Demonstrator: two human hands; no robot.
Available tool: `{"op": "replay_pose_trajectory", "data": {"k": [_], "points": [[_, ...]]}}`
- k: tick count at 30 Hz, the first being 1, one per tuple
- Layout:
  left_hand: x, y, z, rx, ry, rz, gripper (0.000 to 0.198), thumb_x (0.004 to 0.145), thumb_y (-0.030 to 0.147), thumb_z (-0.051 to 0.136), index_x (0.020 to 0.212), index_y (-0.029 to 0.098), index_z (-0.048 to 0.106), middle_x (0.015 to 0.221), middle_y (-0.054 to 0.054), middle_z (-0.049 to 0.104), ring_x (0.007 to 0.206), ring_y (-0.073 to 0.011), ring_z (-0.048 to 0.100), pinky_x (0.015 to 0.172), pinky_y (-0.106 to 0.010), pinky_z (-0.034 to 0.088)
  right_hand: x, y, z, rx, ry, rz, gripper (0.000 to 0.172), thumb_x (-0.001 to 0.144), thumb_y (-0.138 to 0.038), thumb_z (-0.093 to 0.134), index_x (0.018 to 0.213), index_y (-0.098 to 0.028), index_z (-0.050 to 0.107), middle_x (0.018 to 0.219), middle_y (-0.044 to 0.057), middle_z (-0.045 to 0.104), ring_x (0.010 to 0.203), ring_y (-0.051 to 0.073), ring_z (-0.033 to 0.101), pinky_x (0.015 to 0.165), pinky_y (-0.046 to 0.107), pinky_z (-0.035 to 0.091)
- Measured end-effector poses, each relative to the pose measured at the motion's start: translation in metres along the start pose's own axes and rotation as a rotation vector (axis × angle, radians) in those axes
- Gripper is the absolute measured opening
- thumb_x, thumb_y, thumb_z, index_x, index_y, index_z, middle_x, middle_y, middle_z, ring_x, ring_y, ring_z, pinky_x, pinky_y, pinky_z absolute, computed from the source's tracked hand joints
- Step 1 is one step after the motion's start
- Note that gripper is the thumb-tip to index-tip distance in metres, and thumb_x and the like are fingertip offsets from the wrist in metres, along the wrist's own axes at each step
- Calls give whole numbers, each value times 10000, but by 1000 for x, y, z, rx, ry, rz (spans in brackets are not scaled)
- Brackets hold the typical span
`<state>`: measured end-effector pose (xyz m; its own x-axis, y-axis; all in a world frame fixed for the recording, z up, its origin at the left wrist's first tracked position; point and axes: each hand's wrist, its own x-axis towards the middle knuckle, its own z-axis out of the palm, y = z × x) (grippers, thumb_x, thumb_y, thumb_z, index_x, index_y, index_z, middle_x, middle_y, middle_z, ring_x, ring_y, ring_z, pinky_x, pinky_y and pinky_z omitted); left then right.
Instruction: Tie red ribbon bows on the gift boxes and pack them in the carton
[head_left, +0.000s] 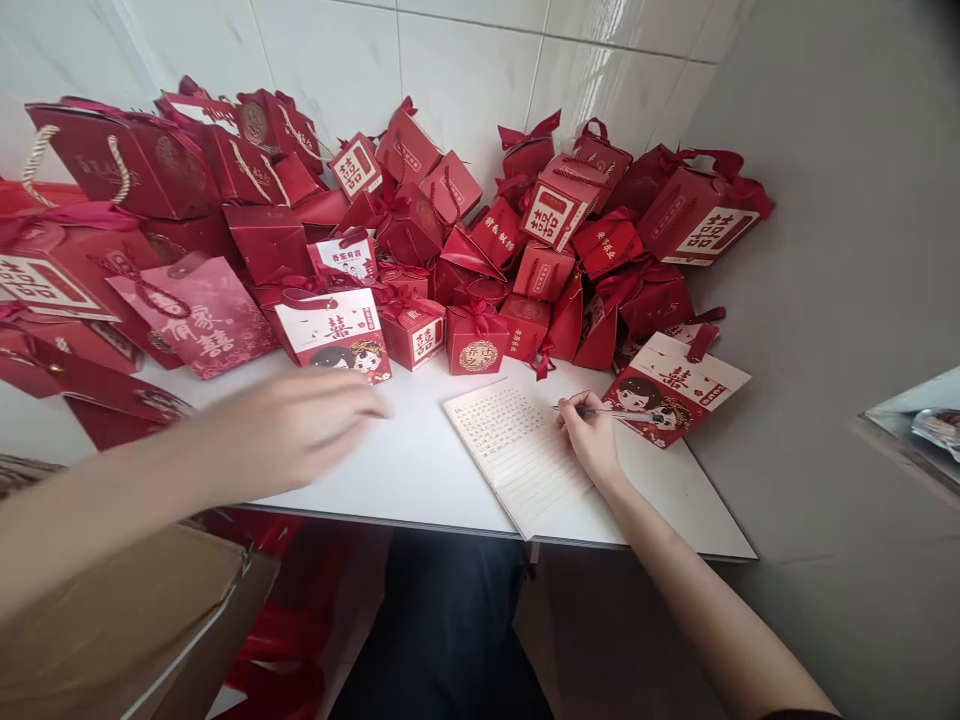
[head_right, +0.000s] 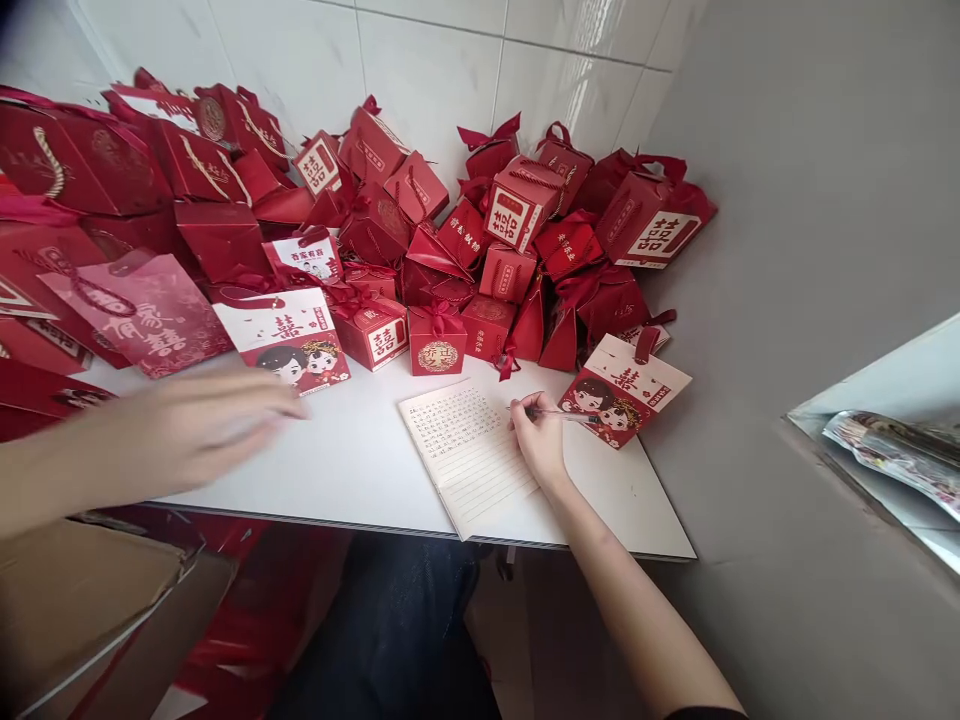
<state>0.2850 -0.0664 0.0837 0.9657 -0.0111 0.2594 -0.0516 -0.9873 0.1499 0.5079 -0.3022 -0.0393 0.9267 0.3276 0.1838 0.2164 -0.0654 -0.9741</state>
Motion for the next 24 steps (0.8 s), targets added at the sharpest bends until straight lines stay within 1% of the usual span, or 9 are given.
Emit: {"op": "replay_pose_trajectory", "data": {"k": [2, 5, 7, 9, 12, 14, 16, 21, 24], "points": [[39, 16, 31, -14, -312, 70, 363, 863, 366, 337, 1068, 237, 606, 1041, -37, 608, 937, -193, 585, 849, -311, 427, -1, 0, -1, -26, -9, -13, 249, 730, -383, 574, 681, -224, 389, 500, -52, 506, 302, 95, 368, 303, 212, 249], [101, 25, 85, -79, -524, -65, 619, 797, 512, 459, 1336, 214, 390, 1202, -134, 495, 1001, -278, 556, 825, -353, 434, -4, 0, -4, -61, 21, -109, 278, 733, -366, 596, 637, -218, 381, 501, -49, 487, 374, 101, 401, 376, 221, 304], [128, 20, 111, -169, -580, -66, 702, 749, 517, 536, 1354, 203, 367, 1211, -140, 481, 1077, -286, 505, 886, -346, 398, -9, -1, -3, -74, 31, -225, 291, 745, -343, 597, 608, -213, 375, 504, -47, 473, 447, 111, 437, 457, 231, 345], [138, 11, 127, -259, -552, -38, 670, 722, 484, 584, 1321, 234, 421, 1202, -107, 493, 1136, -275, 450, 938, -343, 354, -15, -5, 4, -68, -42, -294, 287, 771, -325, 577, 596, -208, 382, 511, -44, 477, 490, 116, 449, 507, 236, 355], [136, 4, 137, -332, -461, -58, 541, 731, 481, 571, 1240, 308, 511, 1212, -59, 494, 1177, -273, 399, 990, -393, 285, -25, -13, 23, -57, -242, -235, 286, 806, -314, 538, 588, -203, 389, 505, -42, 497, 481, 112, 438, 510, 231, 346], [133, 3, 140, -331, -414, -79, 483, 753, 484, 534, 1210, 328, 541, 1243, -51, 470, 1188, -282, 378, 1012, -432, 236, -29, -16, 36, -76, -324, -174, 309, 814, -311, 517, 561, -202, 378, 479, -44, 492, 466, 110, 425, 511, 231, 343], [130, 3, 140, -331, -414, -72, 508, 742, 488, 527, 1228, 343, 525, 1280, -47, 434, 1197, -296, 359, 1019, -451, 215, -29, -17, 45, -109, -343, -145, 317, 807, -299, 501, 536, -201, 368, 456, -49, 468, 453, 106, 404, 505, 228, 336], [129, -1, 131, -357, -557, -42, 775, 554, 461, 636, 1299, 398, 428, 1346, 2, 366, 1215, -318, 314, 1020, -431, 238, -26, -13, 48, -200, -346, -117, 286, 768, -267, 488, 519, -201, 365, 456, -59, 414, 455, 102, 365, 476, 218, 302], [127, -1, 128, -347, -557, -53, 811, 532, 436, 618, 1313, 399, 404, 1372, 21, 340, 1225, -317, 295, 1036, -429, 221, -27, -13, 48, -256, -365, -132, 288, 761, -267, 493, 515, -199, 359, 467, -59, 397, 474, 102, 359, 486, 218, 294]]}}
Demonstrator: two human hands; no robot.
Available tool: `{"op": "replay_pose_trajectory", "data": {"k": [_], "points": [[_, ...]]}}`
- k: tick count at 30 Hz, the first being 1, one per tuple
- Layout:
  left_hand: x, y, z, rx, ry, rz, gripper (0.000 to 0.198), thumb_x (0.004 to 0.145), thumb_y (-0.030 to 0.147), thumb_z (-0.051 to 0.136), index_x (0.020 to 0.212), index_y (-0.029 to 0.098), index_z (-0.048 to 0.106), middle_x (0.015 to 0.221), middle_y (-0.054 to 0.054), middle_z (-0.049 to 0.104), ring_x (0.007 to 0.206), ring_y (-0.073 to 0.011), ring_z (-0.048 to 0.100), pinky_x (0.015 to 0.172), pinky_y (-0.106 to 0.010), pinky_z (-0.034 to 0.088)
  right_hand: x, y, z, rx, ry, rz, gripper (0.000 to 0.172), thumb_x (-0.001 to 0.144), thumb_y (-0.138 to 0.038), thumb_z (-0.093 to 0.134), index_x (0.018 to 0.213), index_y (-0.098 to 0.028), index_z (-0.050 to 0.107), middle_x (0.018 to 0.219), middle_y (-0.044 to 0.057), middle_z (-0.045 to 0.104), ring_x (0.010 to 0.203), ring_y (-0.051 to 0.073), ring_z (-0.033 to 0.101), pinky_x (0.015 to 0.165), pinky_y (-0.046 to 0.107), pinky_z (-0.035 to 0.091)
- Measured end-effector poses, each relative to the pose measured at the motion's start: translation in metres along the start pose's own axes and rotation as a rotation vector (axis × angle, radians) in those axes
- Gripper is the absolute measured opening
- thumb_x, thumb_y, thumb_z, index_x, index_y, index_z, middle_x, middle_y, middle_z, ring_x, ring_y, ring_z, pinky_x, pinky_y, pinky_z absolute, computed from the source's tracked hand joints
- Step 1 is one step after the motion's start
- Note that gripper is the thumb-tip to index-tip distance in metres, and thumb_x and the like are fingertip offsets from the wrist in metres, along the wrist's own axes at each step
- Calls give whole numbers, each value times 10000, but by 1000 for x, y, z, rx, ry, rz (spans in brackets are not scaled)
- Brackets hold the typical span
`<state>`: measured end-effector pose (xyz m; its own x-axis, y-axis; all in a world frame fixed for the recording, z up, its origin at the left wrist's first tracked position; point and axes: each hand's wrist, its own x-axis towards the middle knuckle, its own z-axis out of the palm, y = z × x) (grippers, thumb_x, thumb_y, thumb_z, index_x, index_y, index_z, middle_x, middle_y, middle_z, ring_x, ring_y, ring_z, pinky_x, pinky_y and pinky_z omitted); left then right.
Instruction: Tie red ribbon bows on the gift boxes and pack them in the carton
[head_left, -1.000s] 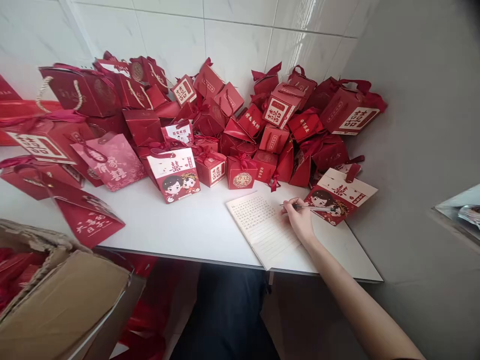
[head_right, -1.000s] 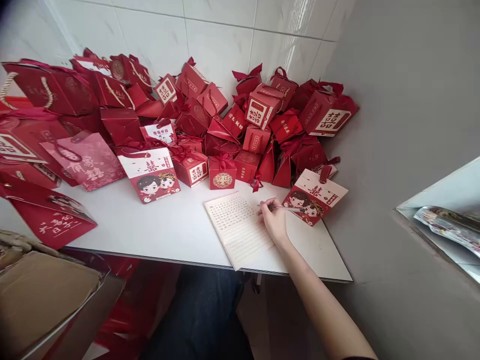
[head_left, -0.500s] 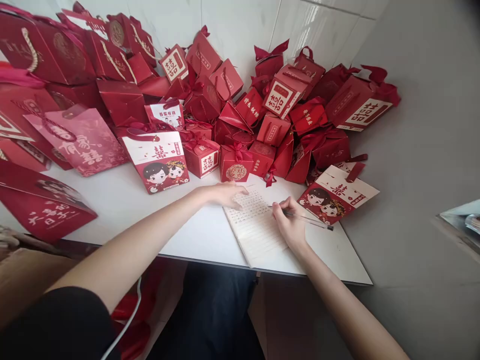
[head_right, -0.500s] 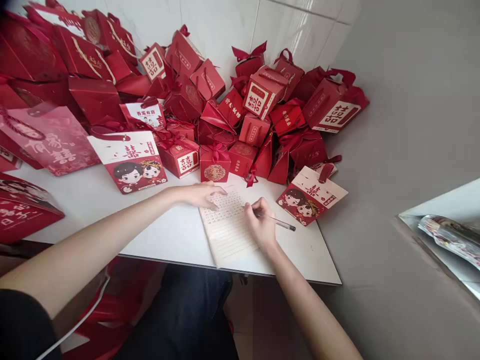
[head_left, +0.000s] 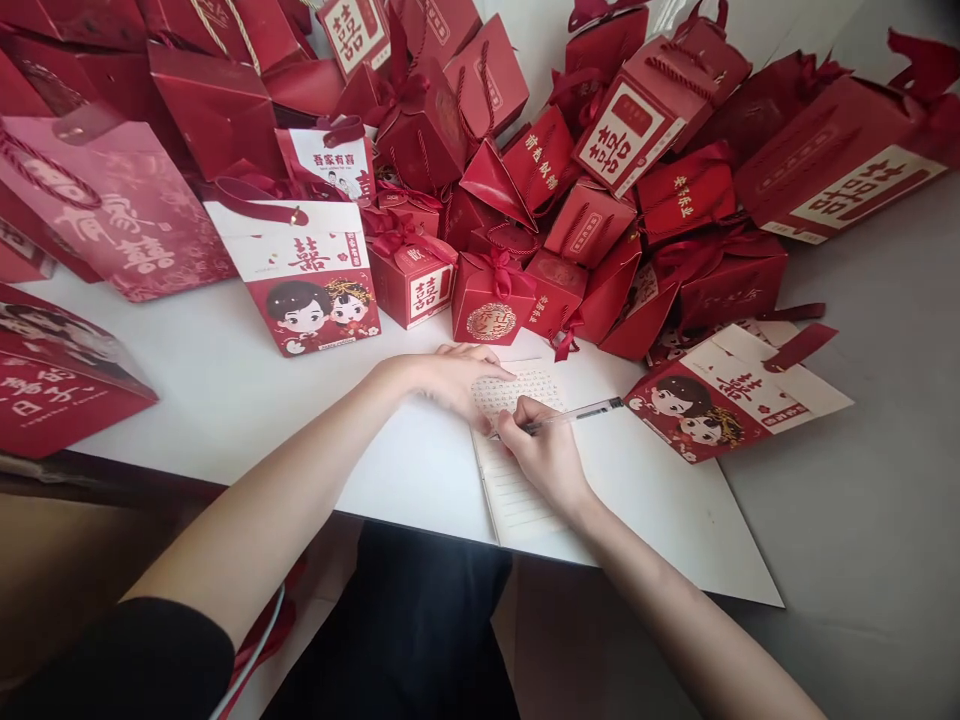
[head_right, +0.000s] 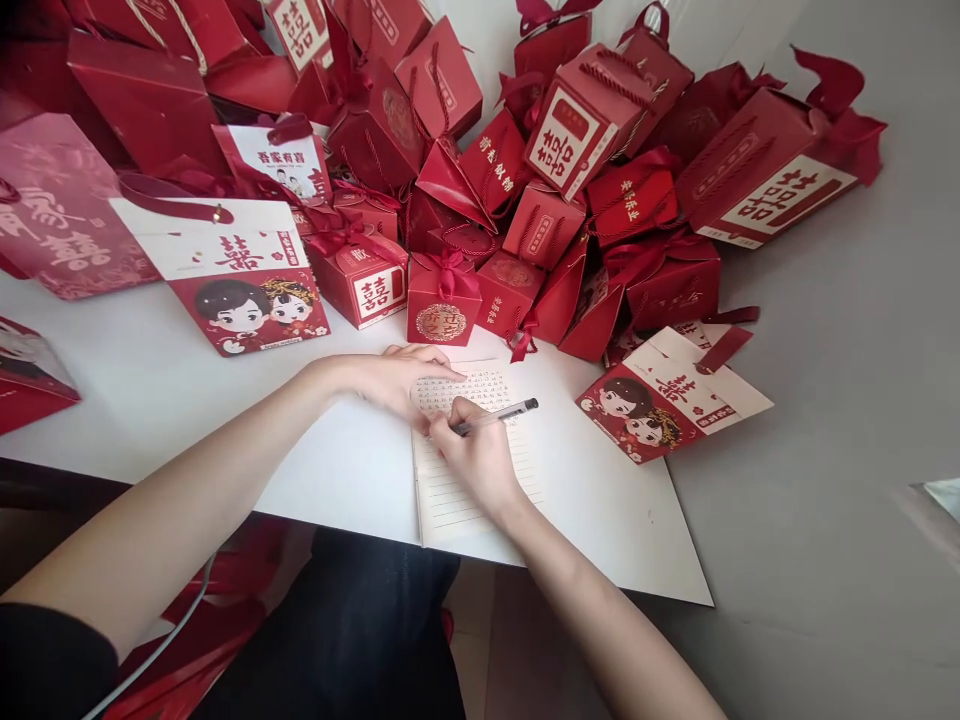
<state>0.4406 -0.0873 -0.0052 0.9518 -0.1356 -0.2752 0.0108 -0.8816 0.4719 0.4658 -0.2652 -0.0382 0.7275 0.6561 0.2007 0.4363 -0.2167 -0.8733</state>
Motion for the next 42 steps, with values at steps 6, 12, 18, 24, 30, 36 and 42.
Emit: {"op": "replay_pose_trajectory", "data": {"k": [6, 12, 18, 24, 30, 36, 42], "points": [[1, -3, 5, 2, 15, 17, 800, 538, 446, 599, 1310, 414, 394, 1388, 36, 323, 1247, -300, 261, 1058, -430, 186, -1, -3, 1, -60, -7, 24, 277, 738, -264, 489, 506, -200, 350, 460, -56, 389, 470, 101, 342, 477, 220, 280], [2, -3, 5, 6, 17, 11, 814, 522, 450, 607, 1306, 430, 388, 1357, 29, 343, 1229, -299, 284, 1049, -432, 206, -1, -2, 0, -65, 10, 9, 273, 725, -244, 488, 507, -202, 329, 457, -64, 364, 466, 96, 313, 461, 217, 262], [0, 3, 4, -11, 34, -14, 808, 509, 435, 631, 1290, 399, 426, 1310, 13, 397, 1203, -314, 313, 1037, -434, 218, -2, -1, 0, -55, 3, 33, 268, 724, -250, 482, 508, -204, 330, 453, -61, 370, 455, 96, 321, 452, 218, 270], [4, -6, 9, -26, 55, 30, 815, 526, 412, 631, 1309, 386, 408, 1330, 2, 377, 1202, -315, 315, 1029, -447, 225, -2, 0, 0, -80, 25, 35, 282, 731, -268, 483, 517, -204, 312, 455, -63, 349, 458, 94, 306, 453, 221, 260], [3, -6, 9, -69, 51, 14, 817, 508, 413, 666, 1288, 416, 426, 1335, 14, 377, 1225, -327, 289, 1042, -458, 196, -3, -2, 0, -66, 18, 47, 274, 709, -257, 488, 510, -204, 307, 451, -63, 342, 458, 93, 301, 446, 219, 256], [0, -6, 6, -75, 75, 67, 733, 556, 406, 683, 1259, 354, 479, 1316, -13, 418, 1246, -302, 310, 1060, -452, 189, 1, 0, -5, 256, 126, 146, 302, 723, -262, 520, 516, -208, 306, 422, -66, 363, 403, 82, 277, 412, 214, 236], [6, -15, 17, -436, 346, 65, 312, 755, 264, 519, 1037, 152, 596, 1035, -84, 612, 935, -196, 585, 863, -308, 447, 11, 11, -10, 617, 133, 273, 415, 710, -385, 606, 556, -222, 256, 421, -85, 286, 376, 71, 198, 367, 198, 137]]}}
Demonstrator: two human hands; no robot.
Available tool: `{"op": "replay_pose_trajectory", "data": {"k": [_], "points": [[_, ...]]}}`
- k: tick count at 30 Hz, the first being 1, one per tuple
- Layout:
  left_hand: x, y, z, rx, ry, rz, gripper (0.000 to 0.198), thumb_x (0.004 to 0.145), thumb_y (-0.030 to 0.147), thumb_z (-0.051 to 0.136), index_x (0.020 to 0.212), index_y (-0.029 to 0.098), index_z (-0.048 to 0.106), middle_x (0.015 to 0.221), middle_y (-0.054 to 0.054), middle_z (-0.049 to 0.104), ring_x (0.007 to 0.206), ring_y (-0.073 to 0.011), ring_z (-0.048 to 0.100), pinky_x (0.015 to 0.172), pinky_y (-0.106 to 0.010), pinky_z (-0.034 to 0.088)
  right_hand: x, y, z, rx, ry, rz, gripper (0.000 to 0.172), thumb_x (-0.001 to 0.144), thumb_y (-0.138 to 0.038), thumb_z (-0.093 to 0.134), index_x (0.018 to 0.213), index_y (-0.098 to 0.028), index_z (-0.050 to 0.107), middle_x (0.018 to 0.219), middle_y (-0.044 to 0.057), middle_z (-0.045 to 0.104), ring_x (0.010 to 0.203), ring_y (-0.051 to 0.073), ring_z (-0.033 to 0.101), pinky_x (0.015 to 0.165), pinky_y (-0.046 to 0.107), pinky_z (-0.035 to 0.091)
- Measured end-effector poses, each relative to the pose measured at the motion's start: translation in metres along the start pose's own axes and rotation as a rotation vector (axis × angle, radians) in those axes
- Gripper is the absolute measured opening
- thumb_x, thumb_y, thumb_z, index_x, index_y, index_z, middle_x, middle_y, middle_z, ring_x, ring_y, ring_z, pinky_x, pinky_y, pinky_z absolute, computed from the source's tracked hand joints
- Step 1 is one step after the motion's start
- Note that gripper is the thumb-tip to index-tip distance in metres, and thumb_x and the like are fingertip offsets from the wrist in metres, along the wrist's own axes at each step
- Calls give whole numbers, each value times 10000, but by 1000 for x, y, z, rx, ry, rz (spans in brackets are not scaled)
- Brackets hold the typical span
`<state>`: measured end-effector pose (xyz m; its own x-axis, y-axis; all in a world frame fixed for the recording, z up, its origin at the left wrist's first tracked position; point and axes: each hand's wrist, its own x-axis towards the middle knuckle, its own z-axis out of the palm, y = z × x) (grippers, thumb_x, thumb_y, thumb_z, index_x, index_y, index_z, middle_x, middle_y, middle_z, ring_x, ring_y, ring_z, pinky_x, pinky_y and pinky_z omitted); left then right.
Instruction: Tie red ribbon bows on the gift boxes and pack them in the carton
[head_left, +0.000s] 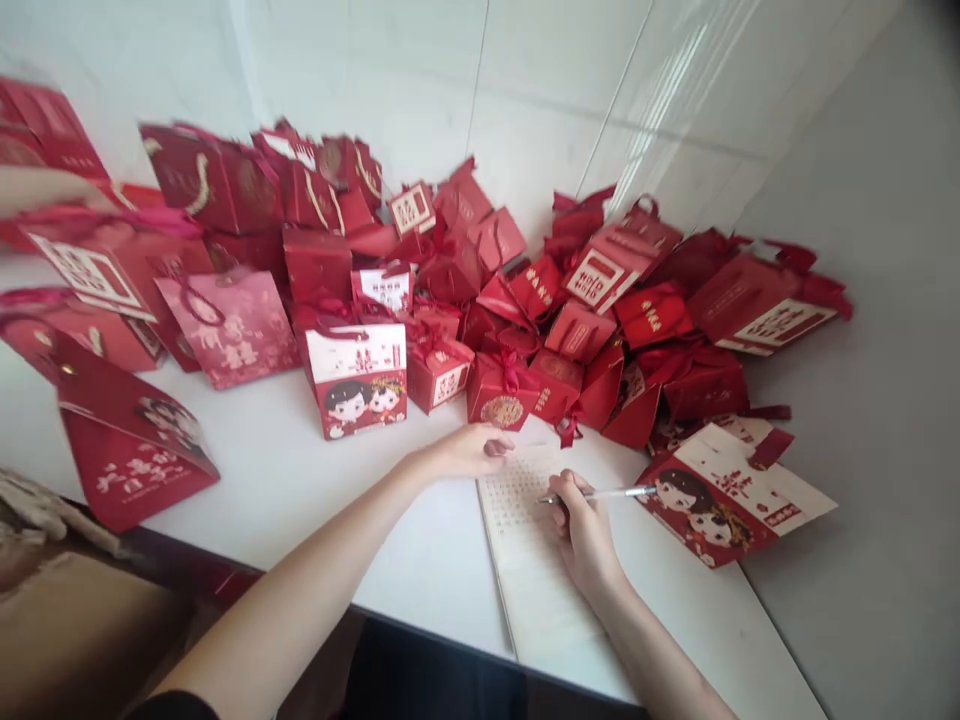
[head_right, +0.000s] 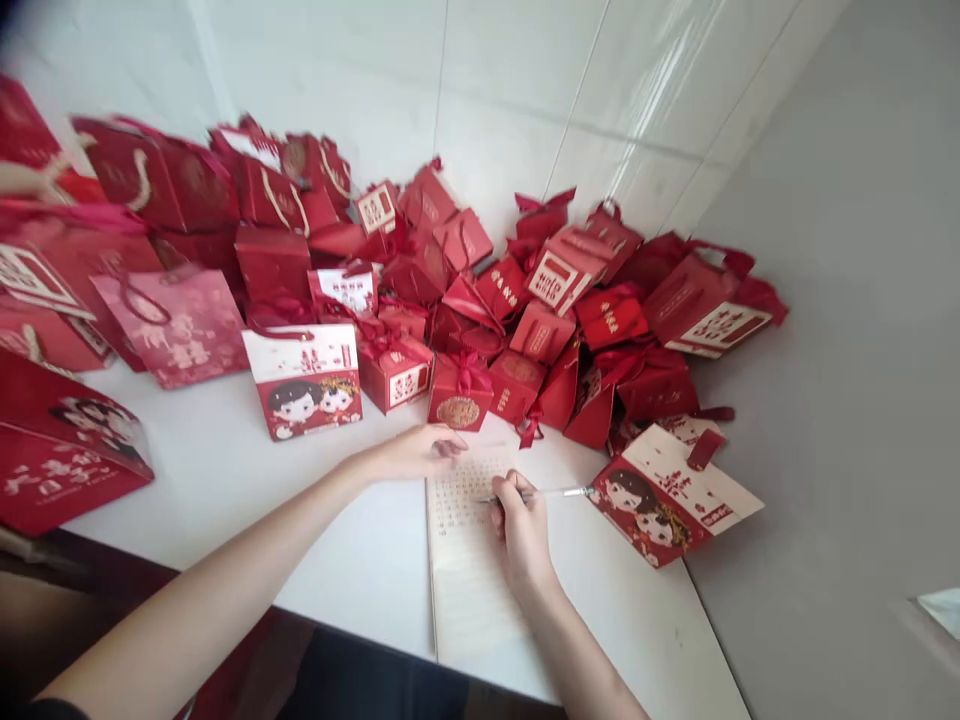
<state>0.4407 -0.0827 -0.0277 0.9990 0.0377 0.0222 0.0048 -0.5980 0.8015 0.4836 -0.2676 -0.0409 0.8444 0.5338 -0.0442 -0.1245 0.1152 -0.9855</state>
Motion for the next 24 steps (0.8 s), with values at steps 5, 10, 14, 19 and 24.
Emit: {"op": "replay_pose_trajectory", "data": {"k": [5, 10, 14, 19, 24], "points": [[-3, -8, 3, 162, 580, 15, 115, 801, 224, 454, 897, 216, 516, 902, -46, 569, 846, -191, 570, 799, -353, 471, 7, -5, -9, -119, 215, -254, 389, 746, -397, 561, 563, -226, 263, 451, -71, 287, 404, 93, 245, 387, 210, 204], [-4, 7, -7, 470, 813, 36, 184, 807, 238, 449, 986, 213, 481, 1042, -104, 508, 1070, -246, 477, 944, -415, 384, 8, -1, -9, -397, 209, -490, 367, 754, -418, 507, 551, -225, 270, 481, -53, 289, 456, 120, 295, 441, 235, 266], [14, 29, -38, 674, 649, 59, 568, 759, 368, 522, 1259, 150, 365, 1364, -178, 340, 1287, -300, 289, 1044, -472, 243, 9, 5, -8, -550, 111, -527, 363, 768, -427, 480, 560, -225, 262, 481, -48, 297, 465, 130, 299, 463, 250, 259], [37, 47, -84, 799, 88, -154, 949, 648, 578, 562, 1390, 113, 193, 1474, -230, 169, 1378, -340, 77, 1069, -536, 67, 2, -6, -10, -604, 57, -544, 353, 798, -398, 458, 580, -234, 234, 469, -39, 293, 441, 152, 296, 467, 287, 250], [42, 59, -96, 835, -62, -128, 1058, 501, 562, 683, 1389, 192, 243, 1376, -210, 378, 1299, -361, 299, 1054, -515, 129, -3, -14, -10, -664, 23, -577, 352, 834, -397, 412, 596, -233, 210, 472, -27, 311, 437, 175, 316, 467, 310, 263]]}}
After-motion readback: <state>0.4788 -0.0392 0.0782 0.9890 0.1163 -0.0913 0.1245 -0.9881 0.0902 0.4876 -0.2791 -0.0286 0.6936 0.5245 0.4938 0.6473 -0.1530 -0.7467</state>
